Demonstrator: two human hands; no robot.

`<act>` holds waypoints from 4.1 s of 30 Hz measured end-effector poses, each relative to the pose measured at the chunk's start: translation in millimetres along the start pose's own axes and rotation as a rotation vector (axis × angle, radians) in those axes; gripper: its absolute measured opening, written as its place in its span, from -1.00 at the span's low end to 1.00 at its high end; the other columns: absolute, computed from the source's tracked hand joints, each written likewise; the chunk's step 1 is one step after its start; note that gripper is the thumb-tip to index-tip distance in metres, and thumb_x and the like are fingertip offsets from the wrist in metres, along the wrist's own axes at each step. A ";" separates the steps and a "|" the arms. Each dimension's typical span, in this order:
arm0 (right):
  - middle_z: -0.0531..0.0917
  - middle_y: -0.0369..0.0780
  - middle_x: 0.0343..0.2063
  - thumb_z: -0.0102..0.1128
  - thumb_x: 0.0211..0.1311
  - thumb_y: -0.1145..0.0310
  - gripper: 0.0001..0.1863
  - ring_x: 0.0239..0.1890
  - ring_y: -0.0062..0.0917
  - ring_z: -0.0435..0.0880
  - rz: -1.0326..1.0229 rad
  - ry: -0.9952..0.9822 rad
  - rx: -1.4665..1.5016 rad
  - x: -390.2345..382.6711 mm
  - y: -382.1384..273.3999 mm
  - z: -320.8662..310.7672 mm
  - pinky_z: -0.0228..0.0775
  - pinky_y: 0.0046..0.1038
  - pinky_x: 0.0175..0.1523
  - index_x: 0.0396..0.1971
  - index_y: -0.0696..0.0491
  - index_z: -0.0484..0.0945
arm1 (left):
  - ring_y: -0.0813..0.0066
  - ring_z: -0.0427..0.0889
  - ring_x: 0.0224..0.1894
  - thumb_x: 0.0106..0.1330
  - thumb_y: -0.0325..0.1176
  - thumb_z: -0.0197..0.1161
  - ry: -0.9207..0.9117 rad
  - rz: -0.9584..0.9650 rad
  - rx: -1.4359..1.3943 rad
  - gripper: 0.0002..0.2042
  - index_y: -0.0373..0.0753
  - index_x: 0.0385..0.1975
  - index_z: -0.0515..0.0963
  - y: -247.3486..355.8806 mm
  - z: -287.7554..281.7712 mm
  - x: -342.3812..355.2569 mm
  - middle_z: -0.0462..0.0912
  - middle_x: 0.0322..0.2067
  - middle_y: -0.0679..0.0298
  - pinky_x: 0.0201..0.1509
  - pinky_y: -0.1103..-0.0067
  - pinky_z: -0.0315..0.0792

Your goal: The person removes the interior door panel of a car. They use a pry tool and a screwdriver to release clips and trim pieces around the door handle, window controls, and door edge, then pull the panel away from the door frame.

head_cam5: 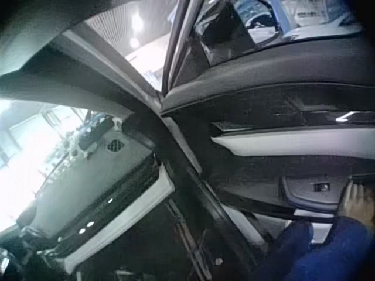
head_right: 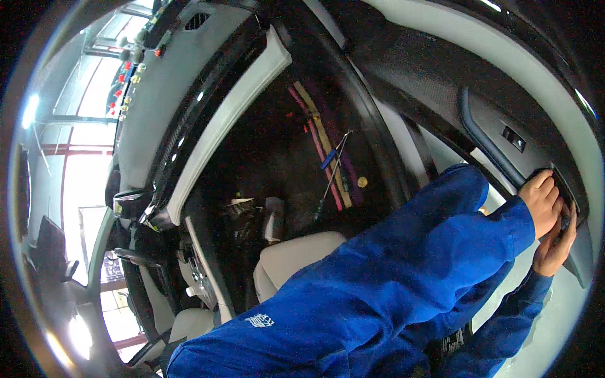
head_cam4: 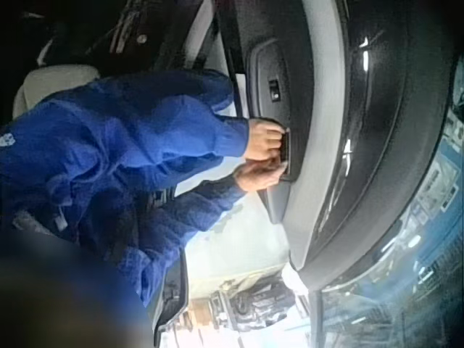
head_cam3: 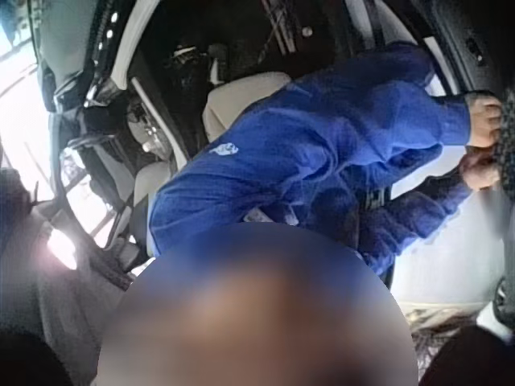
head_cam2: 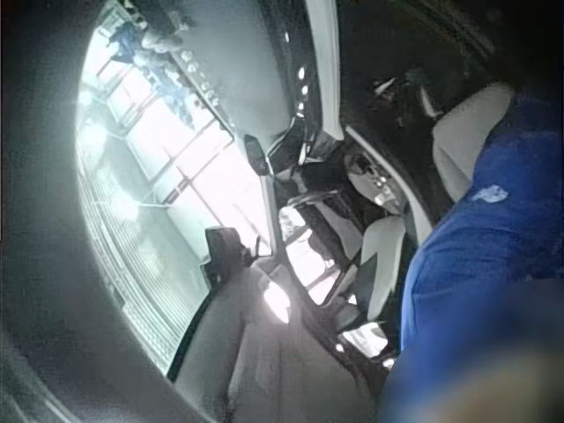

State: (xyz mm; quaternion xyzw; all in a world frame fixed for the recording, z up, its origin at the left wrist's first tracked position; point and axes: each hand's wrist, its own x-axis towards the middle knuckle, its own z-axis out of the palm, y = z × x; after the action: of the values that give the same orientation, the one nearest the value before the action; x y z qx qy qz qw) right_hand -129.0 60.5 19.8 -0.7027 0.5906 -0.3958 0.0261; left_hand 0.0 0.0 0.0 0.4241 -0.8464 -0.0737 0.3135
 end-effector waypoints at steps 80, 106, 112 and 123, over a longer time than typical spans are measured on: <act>0.69 -0.23 -0.39 0.31 0.39 0.28 -0.66 -0.43 -0.62 0.54 0.731 -0.470 -0.138 102.9 -120.9 -57.7 0.34 -0.59 -0.37 -0.09 0.30 0.64 | 0.07 0.23 0.50 0.50 -0.06 0.03 -0.317 0.105 -0.058 -0.65 0.08 -0.01 0.77 -21.5 -123.8 -12.6 0.73 0.11 0.27 0.57 -0.06 -0.18; 0.70 -0.05 -0.02 0.25 0.49 0.24 -0.61 -0.07 -0.44 0.69 0.276 -0.084 -0.190 56.2 -94.9 -30.8 0.61 -0.42 0.00 0.03 0.29 0.56 | 0.06 0.44 0.26 0.23 -0.18 0.17 0.108 0.089 -0.103 -0.72 -0.13 -0.36 0.81 -17.5 -100.5 -20.2 0.82 -0.26 0.24 0.44 -0.09 0.04; 0.70 -0.03 -0.09 0.21 0.52 0.28 -0.66 -0.14 -0.42 0.69 0.318 0.073 -0.175 47.3 -80.8 -19.2 0.62 -0.41 -0.06 -0.03 0.30 0.52 | 0.04 0.38 0.37 0.42 -0.12 0.10 -0.115 0.115 -0.145 -0.68 0.00 -0.12 0.80 -19.3 -107.0 -16.6 0.79 -0.01 0.30 0.51 -0.09 -0.04; 0.72 -0.01 -0.14 0.12 0.56 0.28 -0.66 -0.18 -0.36 0.71 0.225 -0.120 -0.183 55.3 -62.0 -34.7 0.59 -0.36 -0.09 -0.03 0.32 0.57 | 0.08 0.39 0.37 0.41 -0.08 0.13 -0.220 0.092 -0.155 -0.69 0.03 -0.10 0.80 -20.7 -116.7 -15.2 0.79 -0.01 0.32 0.52 -0.03 -0.05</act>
State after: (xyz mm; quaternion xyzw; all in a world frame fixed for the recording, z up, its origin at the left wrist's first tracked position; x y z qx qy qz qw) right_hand -99.8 47.0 103.9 -0.6539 0.6967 -0.2920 0.0414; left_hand 89.9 15.1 77.3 0.3488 -0.8859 -0.1707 0.2536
